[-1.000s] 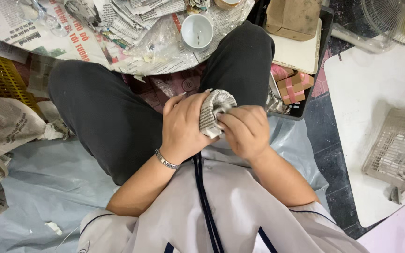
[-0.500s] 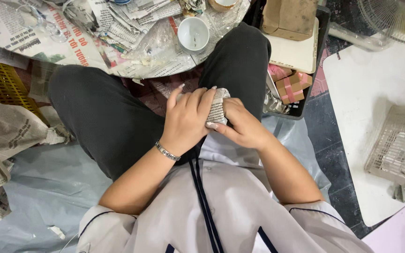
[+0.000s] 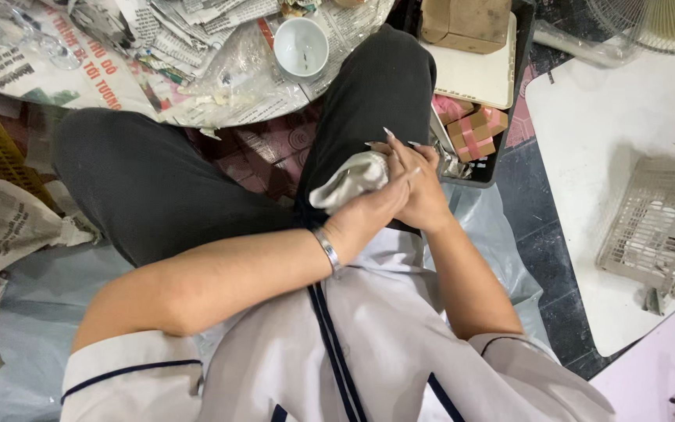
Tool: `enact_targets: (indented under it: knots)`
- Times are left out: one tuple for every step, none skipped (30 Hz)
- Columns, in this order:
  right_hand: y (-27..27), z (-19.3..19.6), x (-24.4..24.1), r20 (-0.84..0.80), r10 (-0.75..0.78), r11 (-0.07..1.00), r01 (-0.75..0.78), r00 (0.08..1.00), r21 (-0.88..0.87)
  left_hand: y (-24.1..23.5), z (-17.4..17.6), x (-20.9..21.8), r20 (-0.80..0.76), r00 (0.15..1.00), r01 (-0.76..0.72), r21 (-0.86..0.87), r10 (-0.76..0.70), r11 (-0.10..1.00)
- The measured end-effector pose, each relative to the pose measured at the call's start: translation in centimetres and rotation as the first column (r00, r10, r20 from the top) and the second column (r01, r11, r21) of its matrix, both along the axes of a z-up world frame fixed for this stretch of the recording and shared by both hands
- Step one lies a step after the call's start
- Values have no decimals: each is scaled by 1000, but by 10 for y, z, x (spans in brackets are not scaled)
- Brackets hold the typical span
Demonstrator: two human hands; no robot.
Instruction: The person wraps small ceramic cups and bowls individually in newspaper sheets. They fold the paper around each item and place the wrapped units onto a growing pile on the table.
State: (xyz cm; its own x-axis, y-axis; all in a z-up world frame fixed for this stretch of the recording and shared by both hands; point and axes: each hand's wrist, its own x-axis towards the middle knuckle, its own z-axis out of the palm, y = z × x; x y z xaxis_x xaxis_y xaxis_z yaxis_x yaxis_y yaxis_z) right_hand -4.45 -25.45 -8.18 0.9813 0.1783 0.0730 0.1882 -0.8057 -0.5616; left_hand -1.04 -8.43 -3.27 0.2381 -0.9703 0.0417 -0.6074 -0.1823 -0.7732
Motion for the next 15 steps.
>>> enact_targets:
  knots:
    - [-2, -6, -1, -31, -39, 997, 41, 999, 69, 0, 5, -9, 63, 997, -47, 9, 47, 999]
    - [-4, -12, -1, -63, -74, 987, 82, 995, 135, 2, 10, -18, -33, 999, -3, -37, 1, 999]
    - [-7, -14, -1, -97, -106, 972, 124, 990, 200, 7, 17, -28, -127, 991, 38, -86, -49, 996]
    - [-10, -16, -3, -50, -80, 973, 88, 996, 211, 11, 21, -33, -220, 970, 72, -136, -101, 988]
    - [-12, -17, -6, -2, -53, 974, 52, 999, 221, 22, 22, -33, -220, 960, 113, -253, -171, 961]
    - [-12, -18, -9, 44, -30, 973, 19, 999, 231, 40, 23, -35, -212, 947, 151, -366, -241, 918]
    - [-13, -18, -12, 44, -32, 970, 21, 998, 243, 53, 24, -37, -197, 931, 183, -474, -306, 861]
    - [-13, -18, -11, 52, -38, 967, 24, 998, 255, 60, 22, -36, -701, 713, -304, -300, 7, 904]
    - [-14, -18, -9, 59, -45, 963, 27, 997, 267, 65, 18, -36, -942, 192, -602, 109, 276, 791]
    - [-12, -19, -8, 68, -49, 962, 28, 996, 272, 68, 14, -36, -814, -423, -578, 580, 398, 574]
    - [-11, -21, -7, 78, -53, 961, 29, 996, 276, 66, 6, -34, -955, -289, -799, 277, 63, 534]
    - [-11, -23, -7, 84, -53, 960, 28, 995, 278, 60, -4, -33, -964, -66, -928, -36, -259, 371]
    - [-9, -24, -10, 74, -59, 962, 37, 996, 271, 54, -13, -33, -835, 212, -945, -308, -508, 112]
    - [-9, -25, -11, 69, -65, 964, 45, 996, 261, 47, -22, -30, -829, 216, -937, -325, -517, 130]
    - [-7, -25, -13, 63, -71, 966, 53, 995, 252, 37, -31, -27, -822, 220, -928, -342, -526, 147]
